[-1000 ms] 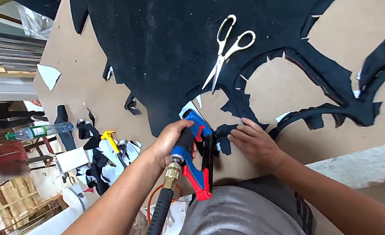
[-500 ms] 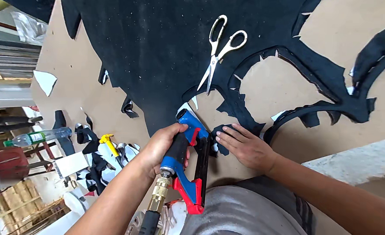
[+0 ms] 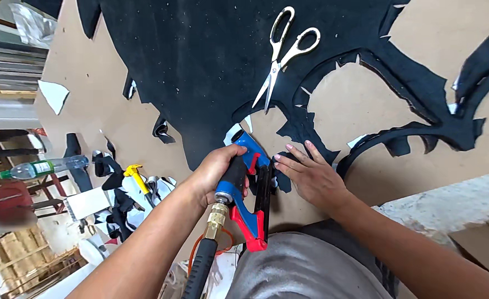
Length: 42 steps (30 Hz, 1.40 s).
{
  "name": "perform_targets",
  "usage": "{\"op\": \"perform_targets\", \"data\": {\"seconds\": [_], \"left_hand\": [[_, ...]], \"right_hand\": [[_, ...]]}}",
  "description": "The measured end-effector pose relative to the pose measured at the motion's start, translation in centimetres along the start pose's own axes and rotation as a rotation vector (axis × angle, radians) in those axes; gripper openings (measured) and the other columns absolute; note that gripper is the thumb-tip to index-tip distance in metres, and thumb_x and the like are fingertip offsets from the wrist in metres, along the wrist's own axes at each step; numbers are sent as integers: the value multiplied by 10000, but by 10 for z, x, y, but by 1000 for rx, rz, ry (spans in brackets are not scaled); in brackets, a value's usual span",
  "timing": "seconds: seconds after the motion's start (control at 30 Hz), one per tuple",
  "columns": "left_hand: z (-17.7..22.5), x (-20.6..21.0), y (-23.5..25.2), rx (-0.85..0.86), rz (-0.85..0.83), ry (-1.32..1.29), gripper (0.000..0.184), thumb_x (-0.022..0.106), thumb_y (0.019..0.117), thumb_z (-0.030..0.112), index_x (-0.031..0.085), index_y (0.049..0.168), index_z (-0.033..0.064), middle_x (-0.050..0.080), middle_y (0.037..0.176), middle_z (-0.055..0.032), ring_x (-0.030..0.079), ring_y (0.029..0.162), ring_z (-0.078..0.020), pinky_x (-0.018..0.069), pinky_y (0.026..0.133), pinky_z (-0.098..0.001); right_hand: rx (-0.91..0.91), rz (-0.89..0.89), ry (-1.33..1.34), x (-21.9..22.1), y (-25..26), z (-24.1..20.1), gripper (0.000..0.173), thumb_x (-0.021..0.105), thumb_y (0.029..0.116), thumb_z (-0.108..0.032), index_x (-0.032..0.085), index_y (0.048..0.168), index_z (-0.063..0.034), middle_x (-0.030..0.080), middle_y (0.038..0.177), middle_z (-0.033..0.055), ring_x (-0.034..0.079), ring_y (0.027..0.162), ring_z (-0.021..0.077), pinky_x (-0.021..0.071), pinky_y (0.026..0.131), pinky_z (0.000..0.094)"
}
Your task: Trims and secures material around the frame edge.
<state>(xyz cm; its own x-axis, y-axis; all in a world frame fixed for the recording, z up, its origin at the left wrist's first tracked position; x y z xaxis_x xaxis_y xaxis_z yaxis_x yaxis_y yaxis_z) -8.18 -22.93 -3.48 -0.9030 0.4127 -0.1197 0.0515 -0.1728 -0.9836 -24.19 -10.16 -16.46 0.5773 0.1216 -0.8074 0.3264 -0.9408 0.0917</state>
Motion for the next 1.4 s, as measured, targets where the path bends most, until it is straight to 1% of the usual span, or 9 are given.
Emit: {"op": "perform_targets", "data": {"seconds": [0.1, 0.17, 0.23, 0.3, 0.37, 0.57, 1.2, 1.33, 1.4], "left_hand": [[4, 2, 1, -19, -13, 25, 460, 373, 1072, 443, 613, 1074, 50, 649, 762, -126, 611, 493, -185, 572, 459, -349], [8, 2, 0, -19, -6, 25, 462, 366, 1075, 438, 616, 1065, 49, 654, 761, -126, 614, 493, -184, 571, 458, -345], [11, 0, 0, -7, -1, 33, 489, 357, 1075, 453, 627, 1059, 46, 649, 733, -125, 615, 487, -184, 568, 454, -343], [13, 0, 0, 1, -15, 38, 506, 343, 1079, 465, 631, 1104, 50, 665, 775, -131, 616, 492, -182, 569, 452, -340], [15, 5, 1, 1, -22, 39, 502, 350, 1076, 466, 629, 1088, 49, 659, 759, -133, 615, 485, -187, 567, 443, -348], [20, 21, 8, -11, -81, 79, 502, 373, 1072, 467, 629, 1087, 35, 665, 768, -158, 638, 507, -213, 586, 472, -381], [50, 54, 7, -49, -147, 279, 467, 364, 1082, 424, 617, 1009, 39, 639, 721, -117, 630, 499, -188, 583, 462, -363], [59, 62, 6, -19, -178, 306, 489, 360, 1080, 447, 626, 1042, 38, 644, 716, -132, 634, 493, -195, 578, 447, -363], [62, 63, 0, -11, -168, 330, 494, 376, 1078, 458, 626, 1021, 35, 631, 677, -131, 638, 487, -200, 582, 448, -372]], "right_hand": [[-7, 12, 42, -2, 1, 3, 452, 534, 971, -59, 670, 1377, -201, 565, 1518, -66, 357, 1527, 231, 186, 1275, 591], [-11, 87, 117, -8, 1, 7, 400, 540, 1000, -103, 672, 1371, -174, 607, 1474, -11, 430, 1485, 231, 225, 1272, 586], [-33, 211, 163, -19, -5, 10, 391, 564, 1009, -102, 648, 1386, -162, 674, 1349, 43, 561, 1364, 238, 279, 1238, 619], [-62, 268, 179, -25, -12, 11, 425, 555, 998, -44, 644, 1397, -162, 732, 1181, 40, 650, 1209, 219, 315, 1225, 589], [-33, 245, 171, -24, -14, 13, 425, 559, 1024, -92, 596, 1445, -140, 744, 1170, 25, 673, 1171, 192, 332, 1236, 538], [52, 228, 93, -19, -16, 14, 453, 550, 1055, -235, 543, 1497, -139, 717, 1287, -19, 628, 1257, 177, 207, 1263, 603], [92, 373, 144, -26, -34, 27, 423, 642, 1009, -259, 632, 1415, -138, 730, 1262, -7, 584, 1334, 183, 214, 1278, 569], [190, 400, 224, -31, -37, 33, 542, 678, 972, -270, 555, 1473, -102, 622, 1450, 40, 517, 1414, 212, 267, 1264, 549], [328, 314, 128, -30, -32, 32, 756, 685, 945, -403, 396, 1584, -122, 421, 1630, 54, 328, 1541, 233, 200, 1281, 541]]}}
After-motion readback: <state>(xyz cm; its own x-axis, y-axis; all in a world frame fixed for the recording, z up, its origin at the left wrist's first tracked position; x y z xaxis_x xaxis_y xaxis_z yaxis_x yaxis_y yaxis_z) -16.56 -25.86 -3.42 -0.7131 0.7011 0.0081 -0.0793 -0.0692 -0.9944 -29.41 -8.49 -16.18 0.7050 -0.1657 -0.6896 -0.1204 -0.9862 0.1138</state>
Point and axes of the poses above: each hand's wrist, its own y-axis towards the middle knuckle, its own x-axis out of the palm, z = x × y, the point moved 4 cm from there along y, towards the middle knuckle
